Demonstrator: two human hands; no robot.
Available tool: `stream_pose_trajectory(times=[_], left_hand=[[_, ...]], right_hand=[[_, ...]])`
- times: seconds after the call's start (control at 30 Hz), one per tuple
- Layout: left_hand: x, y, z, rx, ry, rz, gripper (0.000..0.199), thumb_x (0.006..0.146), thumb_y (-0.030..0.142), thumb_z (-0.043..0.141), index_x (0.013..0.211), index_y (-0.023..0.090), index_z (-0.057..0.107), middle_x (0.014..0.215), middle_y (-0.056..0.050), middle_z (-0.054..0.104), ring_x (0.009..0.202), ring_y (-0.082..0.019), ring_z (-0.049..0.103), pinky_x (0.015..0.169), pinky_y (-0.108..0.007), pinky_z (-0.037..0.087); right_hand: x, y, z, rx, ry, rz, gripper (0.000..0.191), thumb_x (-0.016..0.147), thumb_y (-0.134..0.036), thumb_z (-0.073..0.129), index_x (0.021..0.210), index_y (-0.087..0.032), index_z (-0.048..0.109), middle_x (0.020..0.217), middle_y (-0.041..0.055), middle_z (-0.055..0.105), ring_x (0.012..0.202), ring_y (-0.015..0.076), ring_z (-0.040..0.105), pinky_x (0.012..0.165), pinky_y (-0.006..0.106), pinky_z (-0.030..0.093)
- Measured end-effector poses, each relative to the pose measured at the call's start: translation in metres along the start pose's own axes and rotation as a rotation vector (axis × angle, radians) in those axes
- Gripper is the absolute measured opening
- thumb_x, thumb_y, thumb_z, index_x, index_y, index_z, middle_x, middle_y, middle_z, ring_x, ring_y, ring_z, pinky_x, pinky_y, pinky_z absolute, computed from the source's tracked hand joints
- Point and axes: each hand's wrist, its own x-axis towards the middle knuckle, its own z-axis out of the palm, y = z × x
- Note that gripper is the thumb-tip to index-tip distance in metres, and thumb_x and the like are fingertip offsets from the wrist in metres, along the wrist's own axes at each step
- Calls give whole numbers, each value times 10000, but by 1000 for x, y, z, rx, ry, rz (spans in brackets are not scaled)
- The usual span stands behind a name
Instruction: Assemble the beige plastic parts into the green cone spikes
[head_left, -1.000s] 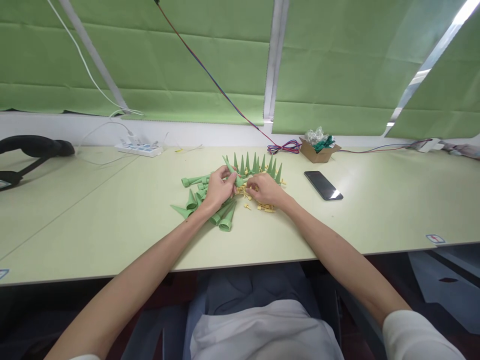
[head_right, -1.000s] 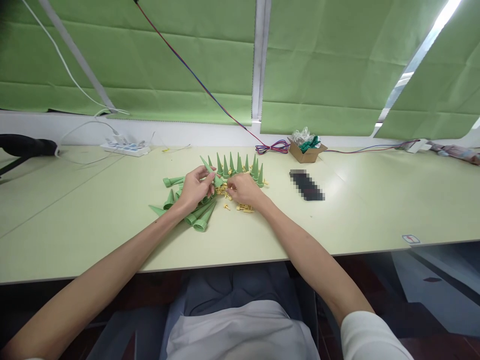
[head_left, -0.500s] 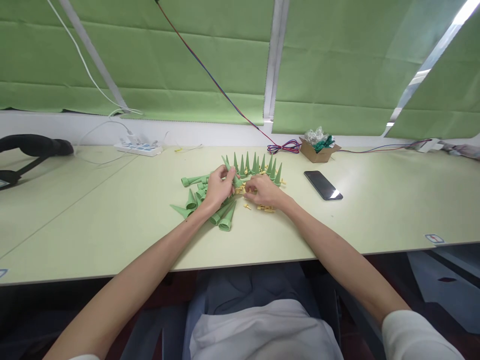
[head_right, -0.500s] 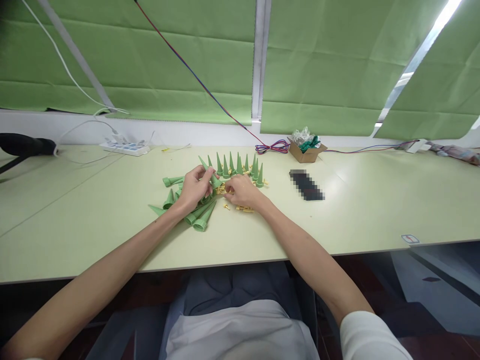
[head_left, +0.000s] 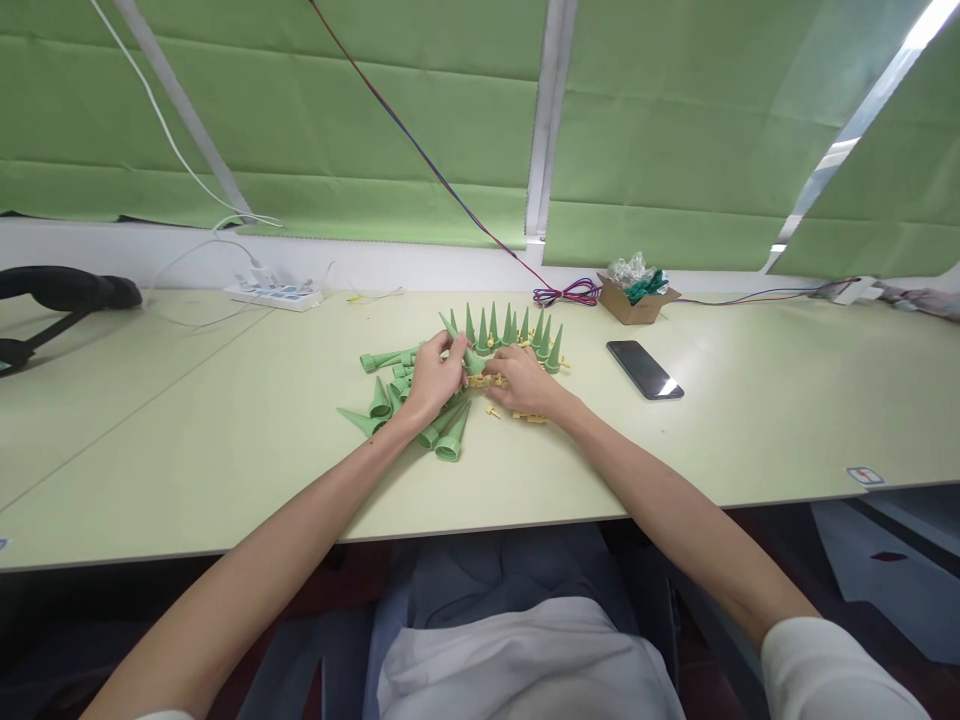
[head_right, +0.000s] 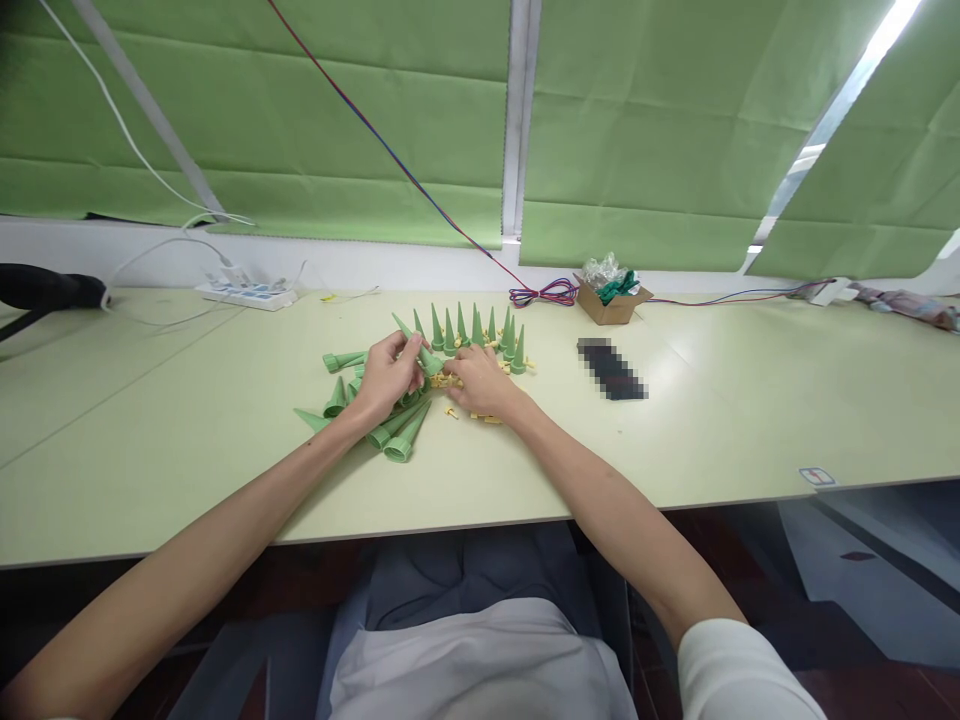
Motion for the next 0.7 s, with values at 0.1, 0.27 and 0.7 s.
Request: stream_pose_trajectory(times=[0.1, 0.27, 0.7], left_hand=[[1, -1, 1, -9, 12, 6, 264, 964, 405, 531, 825, 183, 568, 483, 53, 490, 367, -102, 451, 386, -225, 327], [2, -4, 1, -24, 29, 14, 254, 958, 393, 543, 860, 164, 593, 634, 12, 599, 406, -85, 470, 404, -221, 363], [5, -10, 4, -145, -13, 30, 169, 981, 312, 497, 955, 163, 571, 913, -58, 700, 409, -59, 451, 397, -229, 403]], right_hand=[[0, 1, 3, -13, -16, -19, 244, 904, -288, 640, 1101, -156, 696, 1080, 113, 647, 1065, 267, 517, 909, 371, 316], [0, -1, 5, -35, -59, -27, 261, 934, -280, 609, 1149, -156, 686, 1114, 126, 654, 1082, 272, 513, 905, 373, 309], [0, -6, 8, -69, -59, -1, 206, 946, -256, 574, 1081, -124, 656, 1098, 145, 654, 1066, 288, 523, 904, 400, 348]])
